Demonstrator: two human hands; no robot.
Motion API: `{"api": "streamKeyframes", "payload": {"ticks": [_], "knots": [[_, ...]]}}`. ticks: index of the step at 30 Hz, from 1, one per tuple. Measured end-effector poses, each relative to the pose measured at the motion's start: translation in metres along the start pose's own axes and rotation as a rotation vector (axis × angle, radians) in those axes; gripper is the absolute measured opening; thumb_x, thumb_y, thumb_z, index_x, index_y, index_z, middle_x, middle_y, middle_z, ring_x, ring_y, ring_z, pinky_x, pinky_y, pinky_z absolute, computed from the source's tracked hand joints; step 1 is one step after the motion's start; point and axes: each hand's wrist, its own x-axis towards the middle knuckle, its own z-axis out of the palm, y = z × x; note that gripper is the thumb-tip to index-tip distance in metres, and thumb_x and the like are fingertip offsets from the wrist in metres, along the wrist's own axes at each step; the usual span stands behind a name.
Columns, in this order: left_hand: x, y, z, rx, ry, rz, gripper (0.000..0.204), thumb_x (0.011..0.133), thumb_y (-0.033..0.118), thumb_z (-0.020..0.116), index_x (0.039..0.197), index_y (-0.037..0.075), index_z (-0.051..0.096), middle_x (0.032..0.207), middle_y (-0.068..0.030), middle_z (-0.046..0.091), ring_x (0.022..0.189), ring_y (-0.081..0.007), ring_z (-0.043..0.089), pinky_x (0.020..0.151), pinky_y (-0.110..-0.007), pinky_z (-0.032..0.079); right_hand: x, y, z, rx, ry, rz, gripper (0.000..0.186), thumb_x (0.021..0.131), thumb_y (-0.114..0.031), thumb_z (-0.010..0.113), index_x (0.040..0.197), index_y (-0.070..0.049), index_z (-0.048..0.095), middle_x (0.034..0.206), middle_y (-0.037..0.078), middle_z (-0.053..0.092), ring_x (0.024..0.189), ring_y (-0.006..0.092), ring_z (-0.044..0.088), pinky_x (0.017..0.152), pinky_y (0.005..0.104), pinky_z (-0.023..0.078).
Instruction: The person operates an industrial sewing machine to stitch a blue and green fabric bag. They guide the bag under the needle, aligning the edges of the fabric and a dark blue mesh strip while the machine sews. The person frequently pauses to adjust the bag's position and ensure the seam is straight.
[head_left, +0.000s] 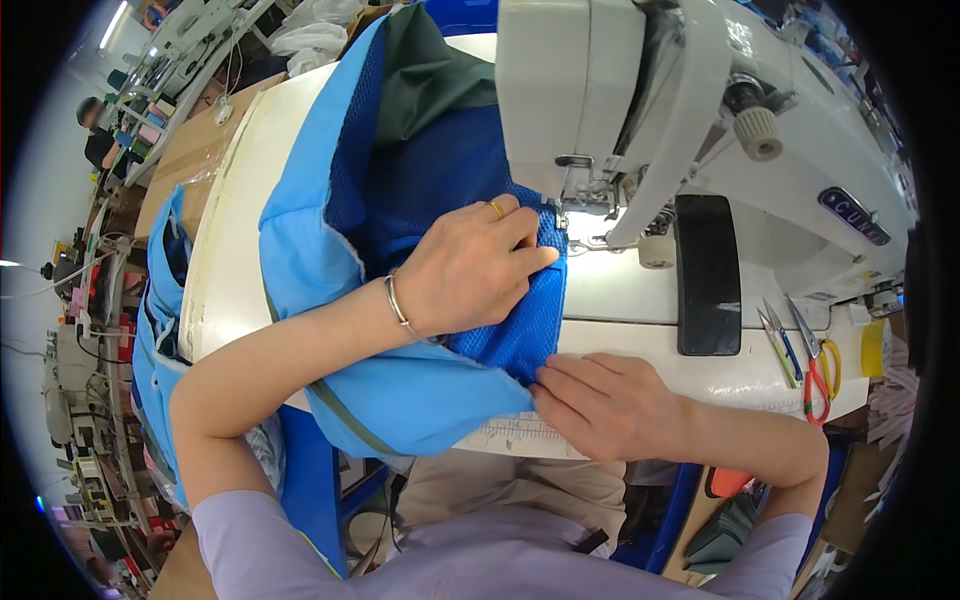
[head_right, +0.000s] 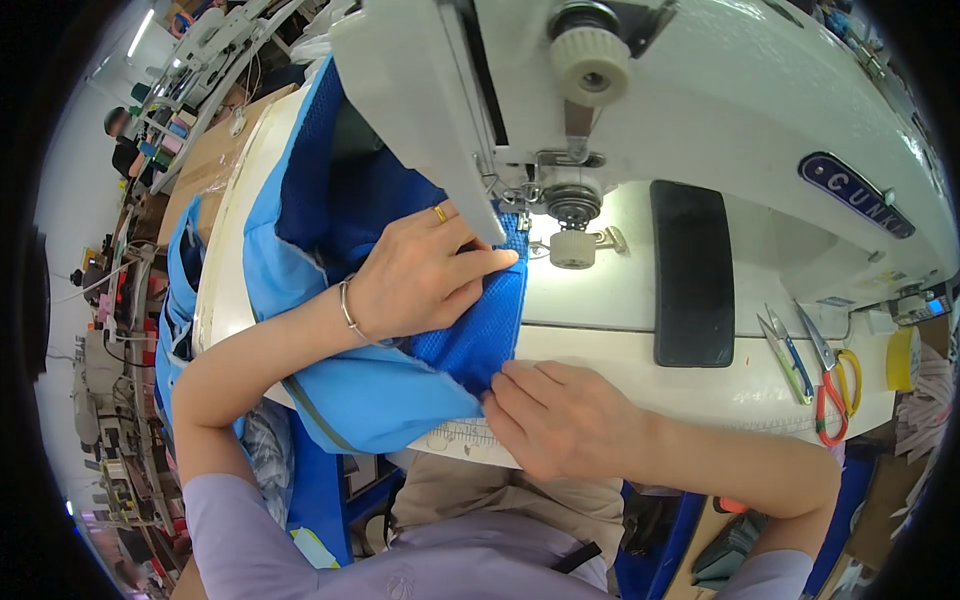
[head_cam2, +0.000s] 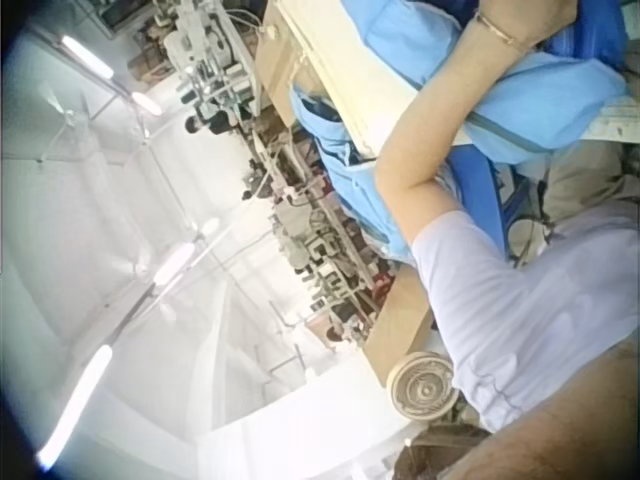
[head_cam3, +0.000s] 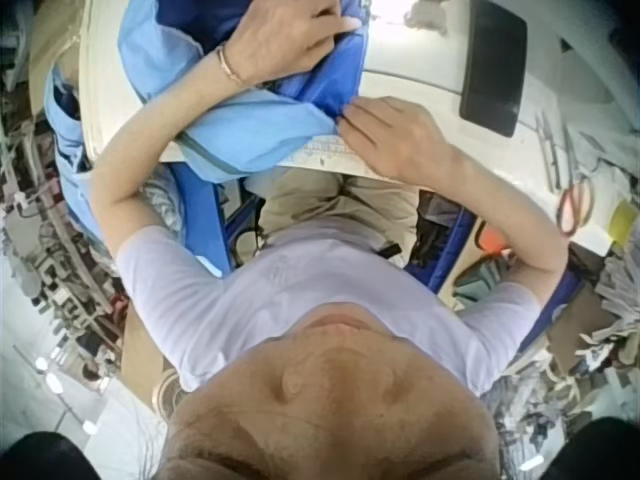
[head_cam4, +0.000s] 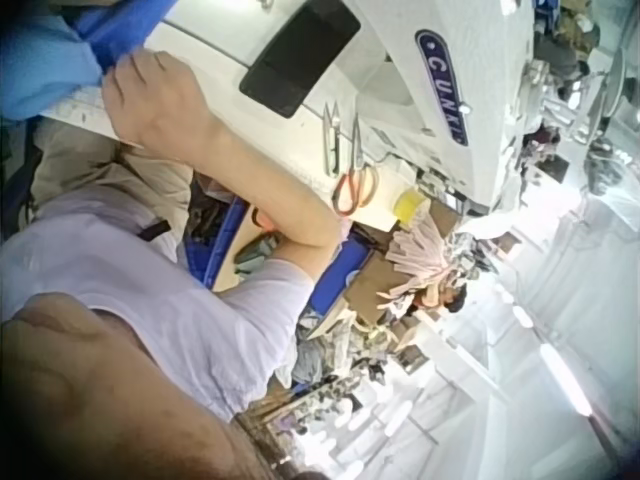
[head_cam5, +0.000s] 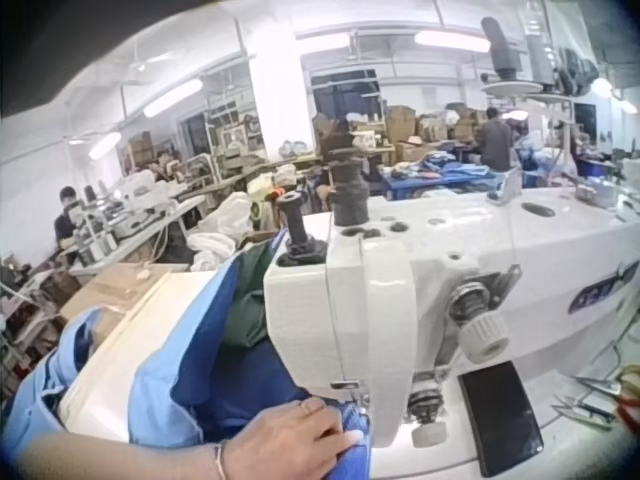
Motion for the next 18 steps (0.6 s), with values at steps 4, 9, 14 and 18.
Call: {"api": "streamKeyframes", "payload": {"ticks": [4,9,14,18], "knots": [[0.0,-0.003,-0.009,-0.067,-0.101,-0.03,0.03,0.078,0.005,0.075,0.108,0.01,0.075,0.1,-0.0091,0.067,0.088,-0.0294,0.066,0.071,-0.039,0.055,0.0,0.0,0.006,-0.044,0.033,-0.027,0.03,0.073,-0.013,0.067,0.095,0.006,0.072,0.099,0.019,0.071,0.097,0.029,0.07,0.079,0.0339,0.058],[0.007,-0.012,-0.018,-0.187,-0.253,-0.196,0.03,0.083,0.008,0.076,0.113,0.01,0.075,0.106,-0.0097,0.07,0.092,-0.0301,0.068,0.075,-0.041,0.056,-0.004,0.002,0.008,-0.036,0.073,0.028,0.025,0.075,-0.012,0.071,0.097,0.001,0.073,0.102,0.015,0.073,0.096,0.0252,0.072,0.074,0.0315,0.059],[0.01,-0.006,-0.013,-0.012,-0.252,-0.092,0.025,0.083,0.011,0.077,0.107,0.007,0.072,0.099,-0.0082,0.067,0.09,-0.0288,0.067,0.075,-0.038,0.056,-0.006,0.002,0.012,0.019,0.105,0.084,0.017,0.076,-0.011,0.07,0.09,-0.001,0.069,0.104,0.017,0.072,0.098,0.0268,0.071,0.08,0.0343,0.058],[0.011,-0.008,-0.011,0.081,-0.224,0.058,0.022,0.082,0.013,0.078,0.099,0.004,0.068,0.094,-0.0088,0.064,0.088,-0.0278,0.066,0.072,-0.037,0.056,0.0,-0.002,0.017,-0.044,0.153,0.193,0.013,0.078,-0.012,0.069,0.085,-0.003,0.063,0.111,0.02,0.071,0.106,0.0321,0.07,0.089,0.04,0.057]]}}
